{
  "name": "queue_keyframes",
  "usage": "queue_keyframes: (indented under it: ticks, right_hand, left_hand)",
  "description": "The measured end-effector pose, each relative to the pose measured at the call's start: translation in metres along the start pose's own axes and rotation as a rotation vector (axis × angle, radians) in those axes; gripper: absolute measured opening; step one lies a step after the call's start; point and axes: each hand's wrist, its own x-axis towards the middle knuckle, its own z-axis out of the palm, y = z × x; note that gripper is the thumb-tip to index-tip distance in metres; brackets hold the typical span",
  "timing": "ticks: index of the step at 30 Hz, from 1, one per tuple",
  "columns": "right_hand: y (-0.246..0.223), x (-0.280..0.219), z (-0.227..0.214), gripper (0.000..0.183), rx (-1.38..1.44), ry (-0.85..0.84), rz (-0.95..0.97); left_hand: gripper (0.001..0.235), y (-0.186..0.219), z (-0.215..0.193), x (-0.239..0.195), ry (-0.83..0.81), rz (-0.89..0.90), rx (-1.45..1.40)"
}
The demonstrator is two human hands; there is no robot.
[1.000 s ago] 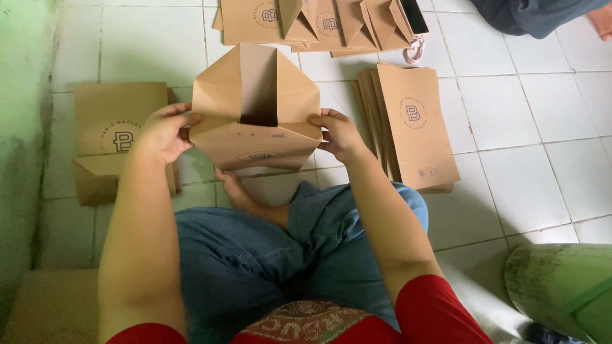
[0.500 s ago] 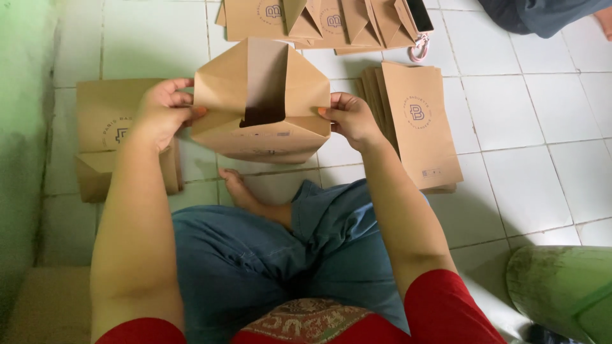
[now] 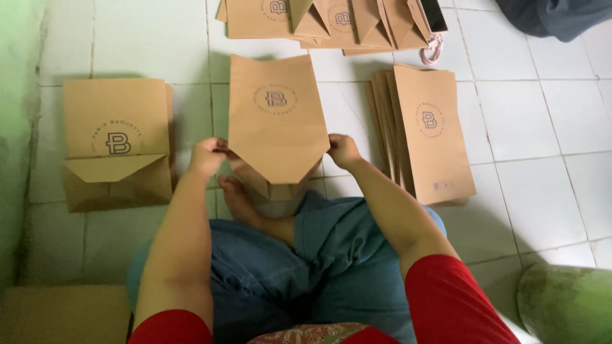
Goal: The person sits on the floor and folds a flat brown paper bag into a standing bag. They fold the bottom flaps inward, crease the sides, and then fold the top flaps down to close the bag.
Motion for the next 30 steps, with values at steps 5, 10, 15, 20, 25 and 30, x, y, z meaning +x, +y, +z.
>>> queue_keyframes:
  ticks: [5, 10, 15, 20, 25, 30]
  right_hand:
    - [-0.008, -0.011, 0.000, 0.033, -0.095, -0.081, 0.057]
    - [-0.013, -0.014, -0.002, 0.040, -0.080, -0.122, 0.156]
    - [-0.015, -0.007, 0.005, 0.038, 0.008, -0.100, 0.212]
    - [-0.013, 0.000, 0.011, 0.039, 0.029, -0.097, 0.226]
    - [-0.031, -0.012, 0.006, 0.042, -0.010, -0.107, 0.257]
    - [-0.050, -0.024, 0.004, 0.041, -0.052, -0.165, 0.215]
  left_hand:
    - [0.043, -0.011, 0.011, -0.008, -0.061, -0.090, 0.070]
    - [0.043, 0.001, 0.019, -0.016, -0.114, -0.130, -0.027]
    - [0.027, -0.011, 0.023, -0.004, -0.005, -0.167, -0.205]
    - [0.027, 0.009, 0.028, -0.002, 0.129, -0.252, 0.060]
    - [0.026, 0.144, 0.019, -0.058, -0.060, -0.431, 0.744]
    - [0.023, 0.187, 0.060, -0.124, -0.406, -0.244, 1.258]
